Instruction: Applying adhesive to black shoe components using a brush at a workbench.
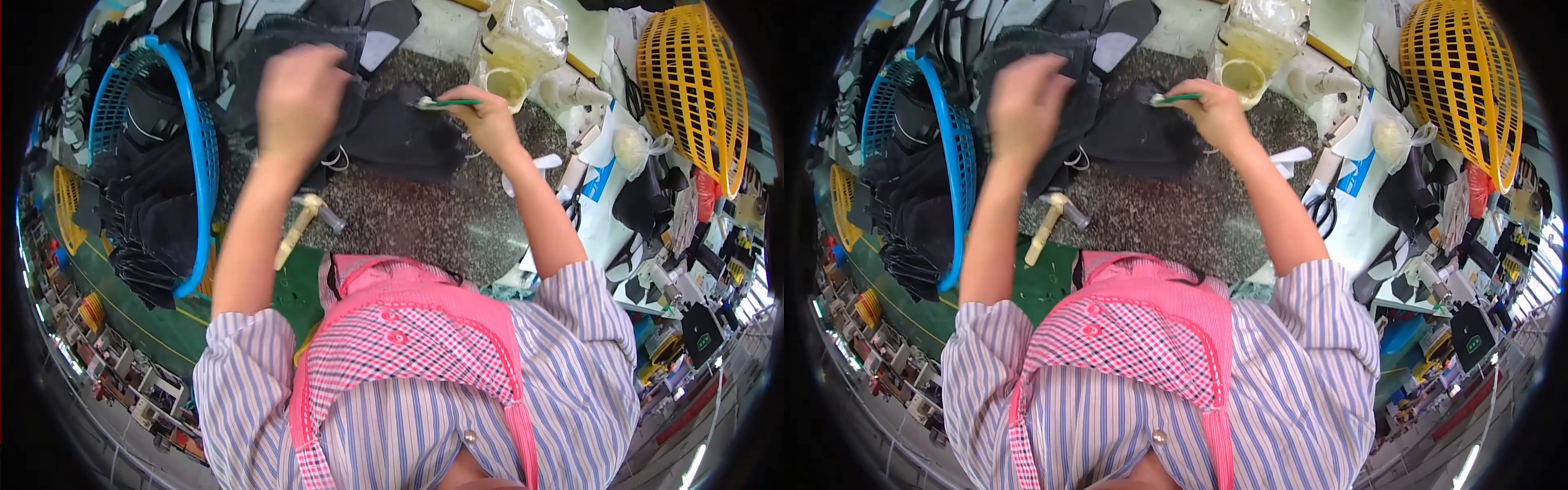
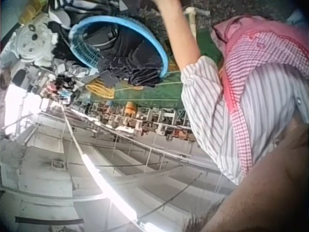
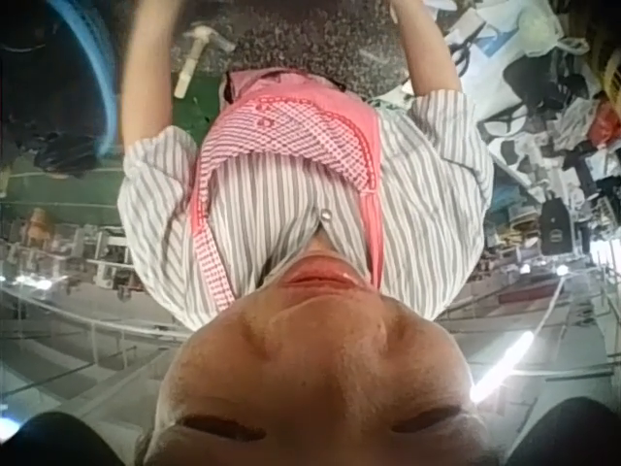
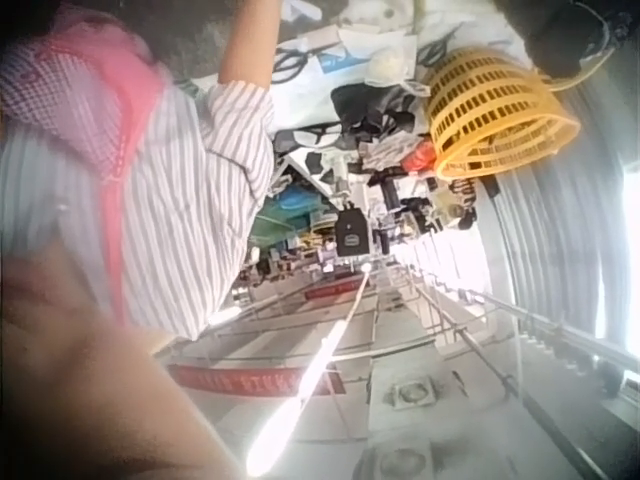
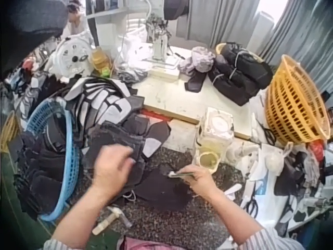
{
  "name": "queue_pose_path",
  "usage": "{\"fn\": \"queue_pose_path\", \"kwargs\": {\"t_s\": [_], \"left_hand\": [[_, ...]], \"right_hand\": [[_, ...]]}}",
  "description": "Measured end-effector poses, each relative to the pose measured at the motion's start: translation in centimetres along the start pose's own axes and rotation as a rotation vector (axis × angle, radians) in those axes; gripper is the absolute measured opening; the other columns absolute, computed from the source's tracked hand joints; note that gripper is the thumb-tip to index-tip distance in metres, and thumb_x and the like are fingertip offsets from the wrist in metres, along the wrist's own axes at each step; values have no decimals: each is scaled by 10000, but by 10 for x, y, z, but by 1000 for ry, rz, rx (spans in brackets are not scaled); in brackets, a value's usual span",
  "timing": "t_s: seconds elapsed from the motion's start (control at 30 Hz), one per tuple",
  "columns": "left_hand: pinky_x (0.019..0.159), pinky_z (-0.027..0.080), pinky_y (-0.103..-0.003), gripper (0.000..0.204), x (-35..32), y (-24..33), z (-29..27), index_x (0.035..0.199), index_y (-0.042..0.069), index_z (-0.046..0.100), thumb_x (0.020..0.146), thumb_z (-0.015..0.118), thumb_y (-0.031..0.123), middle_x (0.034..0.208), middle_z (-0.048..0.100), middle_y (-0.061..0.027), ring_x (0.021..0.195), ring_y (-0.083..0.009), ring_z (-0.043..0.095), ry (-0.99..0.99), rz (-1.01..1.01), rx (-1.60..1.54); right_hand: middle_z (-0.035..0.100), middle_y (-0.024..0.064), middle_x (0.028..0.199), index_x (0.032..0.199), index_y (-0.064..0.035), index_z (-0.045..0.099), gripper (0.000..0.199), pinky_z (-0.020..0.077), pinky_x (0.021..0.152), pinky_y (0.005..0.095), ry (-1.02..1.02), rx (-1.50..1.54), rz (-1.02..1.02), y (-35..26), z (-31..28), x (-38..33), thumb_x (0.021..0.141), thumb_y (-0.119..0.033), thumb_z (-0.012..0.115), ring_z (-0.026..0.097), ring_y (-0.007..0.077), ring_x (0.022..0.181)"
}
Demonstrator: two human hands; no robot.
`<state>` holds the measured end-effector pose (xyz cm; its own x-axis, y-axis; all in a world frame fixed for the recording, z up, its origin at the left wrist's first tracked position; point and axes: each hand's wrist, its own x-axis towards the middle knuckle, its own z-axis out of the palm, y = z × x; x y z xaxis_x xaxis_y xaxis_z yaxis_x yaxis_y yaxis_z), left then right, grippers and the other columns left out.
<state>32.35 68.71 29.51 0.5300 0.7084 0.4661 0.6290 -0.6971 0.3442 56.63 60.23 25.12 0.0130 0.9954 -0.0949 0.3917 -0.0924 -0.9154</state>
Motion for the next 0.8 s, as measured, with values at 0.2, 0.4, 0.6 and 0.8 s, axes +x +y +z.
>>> {"fn": "queue_pose_path", "kwargs": {"t_s": [0.2,0.4,0.6,0.8], "left_hand": [[753,392,-346,525,-54,49,66,1082,-1,484,639,683,199,949,486,-134,880,-294,456,-255,-370,-68],[751,380,-350,465,-43,54,82,987,12,506,588,709,138,900,465,-115,858,-288,436,-194,-366,-132],[677,387,-361,262,-51,57,76,750,46,459,557,629,-1,802,490,-99,799,-296,463,-238,-287,-215],[843,309,-367,222,-52,53,51,704,53,412,577,574,-31,974,474,-148,982,-310,407,-604,-206,-629]], "right_hand": [[594,24,700,856,-34,615,144,435,586,228,35,67,238,-13,-34,-30,726,12,575,525,75,623],[594,52,800,883,-31,602,163,453,625,222,66,-42,-235,0,7,17,744,31,545,554,93,695],[587,46,758,862,-53,605,132,436,572,206,-22,-190,272,-9,-52,-47,755,-3,547,523,73,635],[626,43,790,863,-62,610,131,433,598,235,310,-292,43,23,-56,-19,734,-59,592,550,133,639]]}}
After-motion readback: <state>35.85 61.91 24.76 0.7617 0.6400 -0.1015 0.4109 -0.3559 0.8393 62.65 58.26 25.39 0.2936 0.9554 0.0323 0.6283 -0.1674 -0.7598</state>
